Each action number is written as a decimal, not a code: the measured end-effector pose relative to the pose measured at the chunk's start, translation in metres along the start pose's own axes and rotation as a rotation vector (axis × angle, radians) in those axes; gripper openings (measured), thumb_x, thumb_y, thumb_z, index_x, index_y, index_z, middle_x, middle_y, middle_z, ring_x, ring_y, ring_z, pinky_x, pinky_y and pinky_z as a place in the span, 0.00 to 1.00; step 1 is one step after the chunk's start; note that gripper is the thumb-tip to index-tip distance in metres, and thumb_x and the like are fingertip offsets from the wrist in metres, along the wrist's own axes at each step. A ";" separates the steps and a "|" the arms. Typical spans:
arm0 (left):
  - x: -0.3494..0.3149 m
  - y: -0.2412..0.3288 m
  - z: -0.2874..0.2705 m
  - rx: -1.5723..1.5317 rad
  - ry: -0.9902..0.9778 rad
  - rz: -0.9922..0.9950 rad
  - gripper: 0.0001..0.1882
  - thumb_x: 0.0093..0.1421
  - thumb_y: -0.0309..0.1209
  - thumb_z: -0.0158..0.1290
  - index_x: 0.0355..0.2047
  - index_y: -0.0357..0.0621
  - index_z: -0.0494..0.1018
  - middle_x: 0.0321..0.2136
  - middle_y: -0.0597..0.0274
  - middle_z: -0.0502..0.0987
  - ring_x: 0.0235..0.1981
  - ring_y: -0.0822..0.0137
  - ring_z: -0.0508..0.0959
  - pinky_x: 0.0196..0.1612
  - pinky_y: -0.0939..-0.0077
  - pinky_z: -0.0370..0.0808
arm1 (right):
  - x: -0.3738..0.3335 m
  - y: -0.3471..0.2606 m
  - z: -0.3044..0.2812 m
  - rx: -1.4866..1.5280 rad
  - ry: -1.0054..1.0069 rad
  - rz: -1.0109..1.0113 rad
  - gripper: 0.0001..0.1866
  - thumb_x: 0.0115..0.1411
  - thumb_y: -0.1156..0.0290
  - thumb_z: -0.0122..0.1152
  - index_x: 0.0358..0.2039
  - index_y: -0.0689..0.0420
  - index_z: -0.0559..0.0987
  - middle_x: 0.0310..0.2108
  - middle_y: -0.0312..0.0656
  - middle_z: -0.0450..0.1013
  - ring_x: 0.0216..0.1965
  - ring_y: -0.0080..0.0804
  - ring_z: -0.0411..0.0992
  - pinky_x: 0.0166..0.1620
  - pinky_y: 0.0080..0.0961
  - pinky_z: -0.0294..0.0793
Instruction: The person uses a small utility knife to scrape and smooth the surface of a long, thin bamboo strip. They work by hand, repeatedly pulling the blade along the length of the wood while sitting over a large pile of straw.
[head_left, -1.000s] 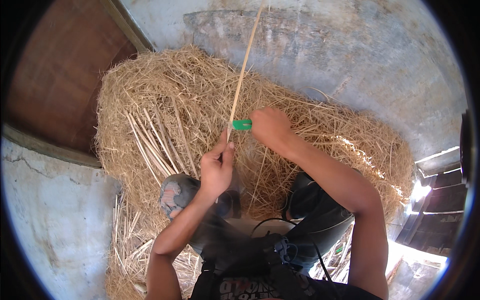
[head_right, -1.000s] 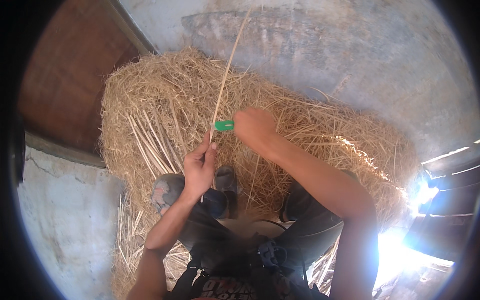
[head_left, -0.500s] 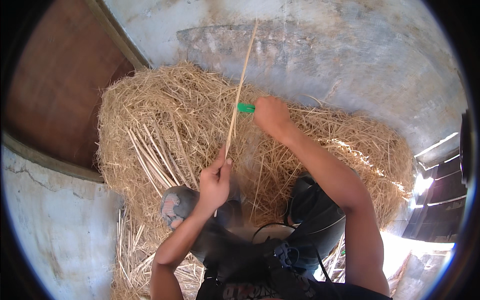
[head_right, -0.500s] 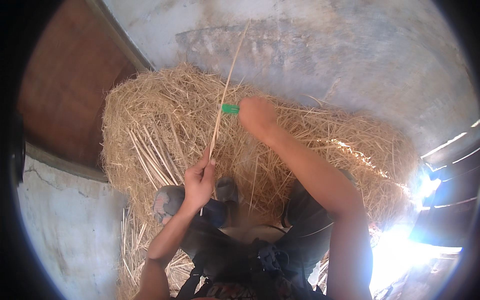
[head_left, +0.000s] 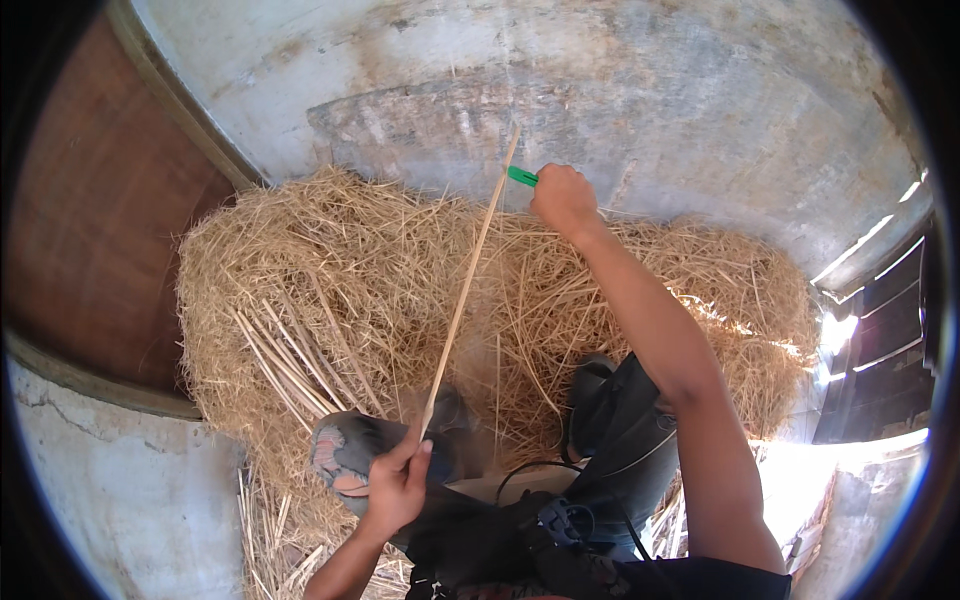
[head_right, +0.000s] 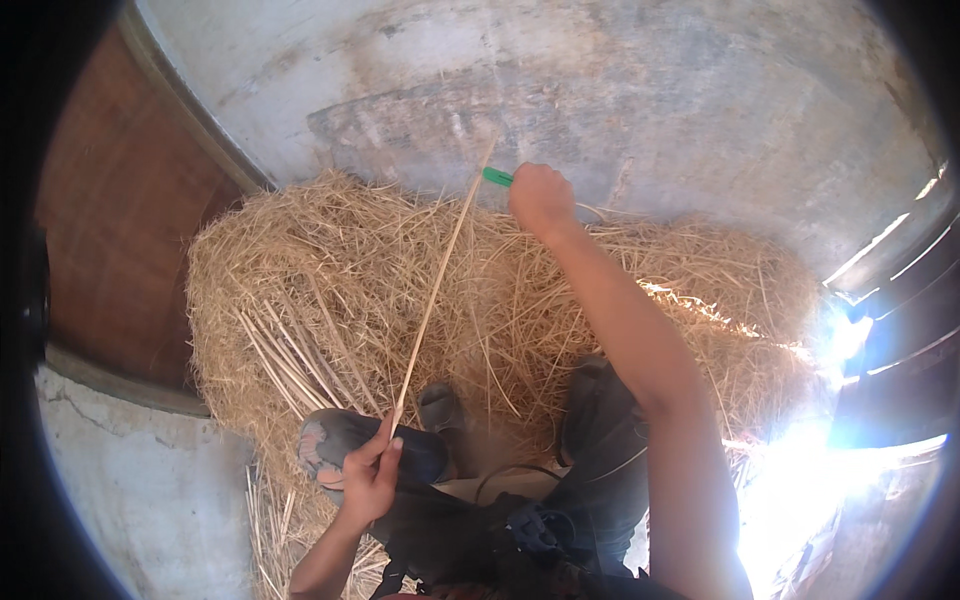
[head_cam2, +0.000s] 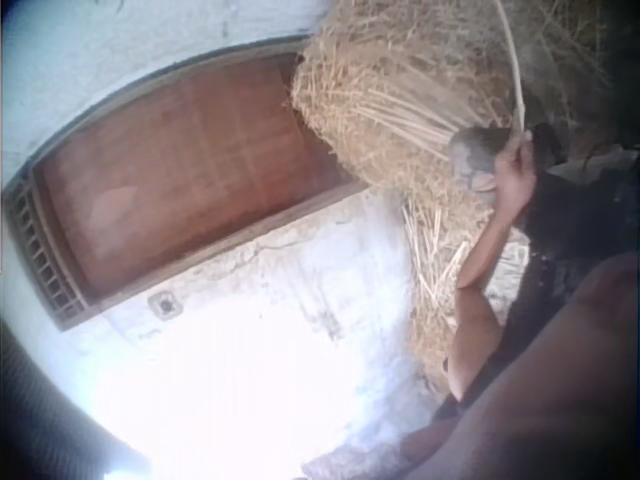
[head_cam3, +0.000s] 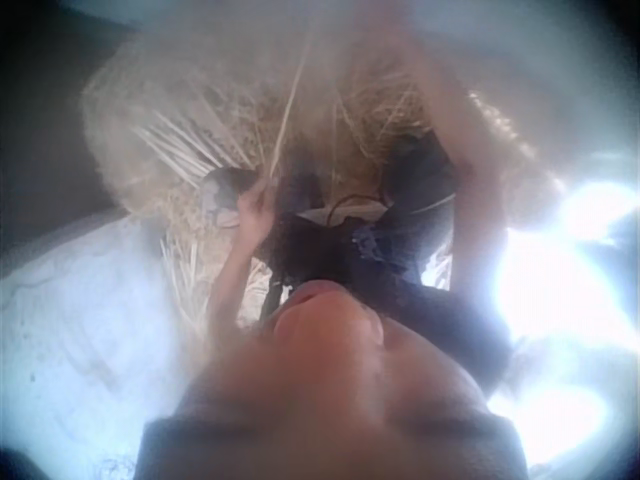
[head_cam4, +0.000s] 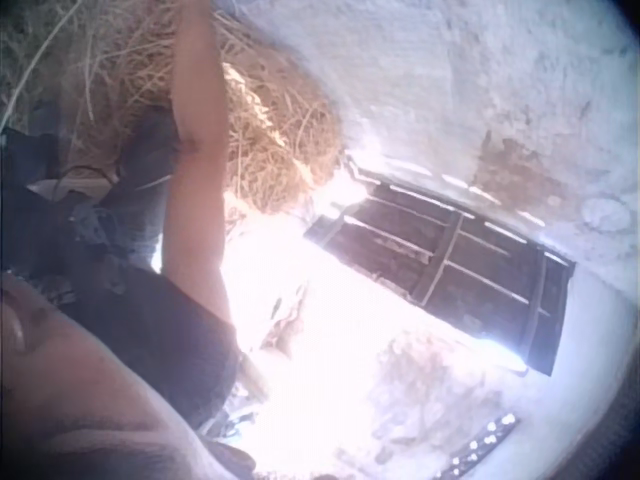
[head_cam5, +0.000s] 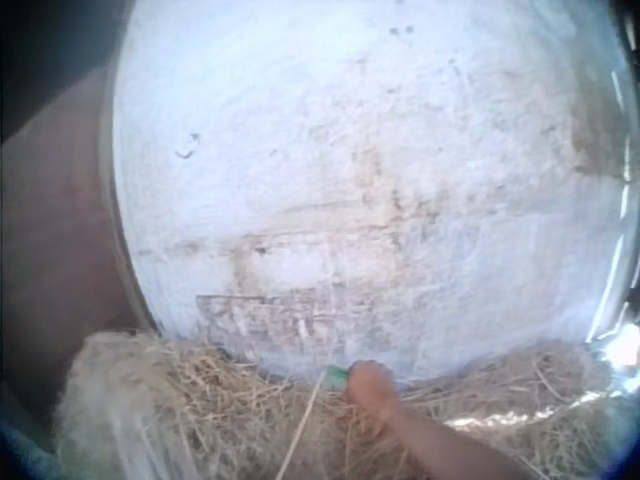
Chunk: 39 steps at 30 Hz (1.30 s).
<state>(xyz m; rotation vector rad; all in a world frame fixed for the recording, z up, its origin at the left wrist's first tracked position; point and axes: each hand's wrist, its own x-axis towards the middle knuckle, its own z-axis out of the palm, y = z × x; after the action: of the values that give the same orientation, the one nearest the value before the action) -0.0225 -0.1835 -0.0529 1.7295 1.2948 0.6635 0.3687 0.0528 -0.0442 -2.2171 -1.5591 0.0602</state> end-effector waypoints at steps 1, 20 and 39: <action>-0.007 -0.002 -0.004 0.013 0.011 0.027 0.22 0.70 0.25 0.52 0.63 0.37 0.70 0.21 0.63 0.72 0.26 0.81 0.66 0.30 0.82 0.69 | 0.003 0.003 -0.002 -0.005 -0.004 0.044 0.08 0.60 0.73 0.59 0.35 0.63 0.83 0.34 0.54 0.81 0.38 0.53 0.82 0.42 0.44 0.81; 0.017 0.023 -0.052 -0.644 -0.109 -0.206 0.21 0.77 0.36 0.39 0.65 0.39 0.66 0.15 0.74 0.54 0.13 0.80 0.53 0.16 0.83 0.56 | -0.016 0.006 -0.063 0.178 -0.030 0.018 0.10 0.54 0.70 0.62 0.34 0.65 0.82 0.29 0.53 0.80 0.31 0.44 0.80 0.38 0.40 0.80; 0.113 0.007 0.019 -0.660 -0.043 -0.109 0.23 0.77 0.38 0.43 0.67 0.43 0.66 0.15 0.75 0.53 0.11 0.80 0.56 0.15 0.81 0.53 | -0.122 -0.085 0.003 0.091 -0.416 -0.545 0.06 0.51 0.73 0.61 0.27 0.59 0.82 0.26 0.51 0.78 0.31 0.53 0.79 0.37 0.47 0.79</action>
<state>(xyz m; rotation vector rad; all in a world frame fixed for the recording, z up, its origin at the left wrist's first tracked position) 0.0326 -0.0835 -0.0641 1.1197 0.9797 0.8650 0.2478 -0.0331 -0.0414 -1.7094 -2.2828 0.4402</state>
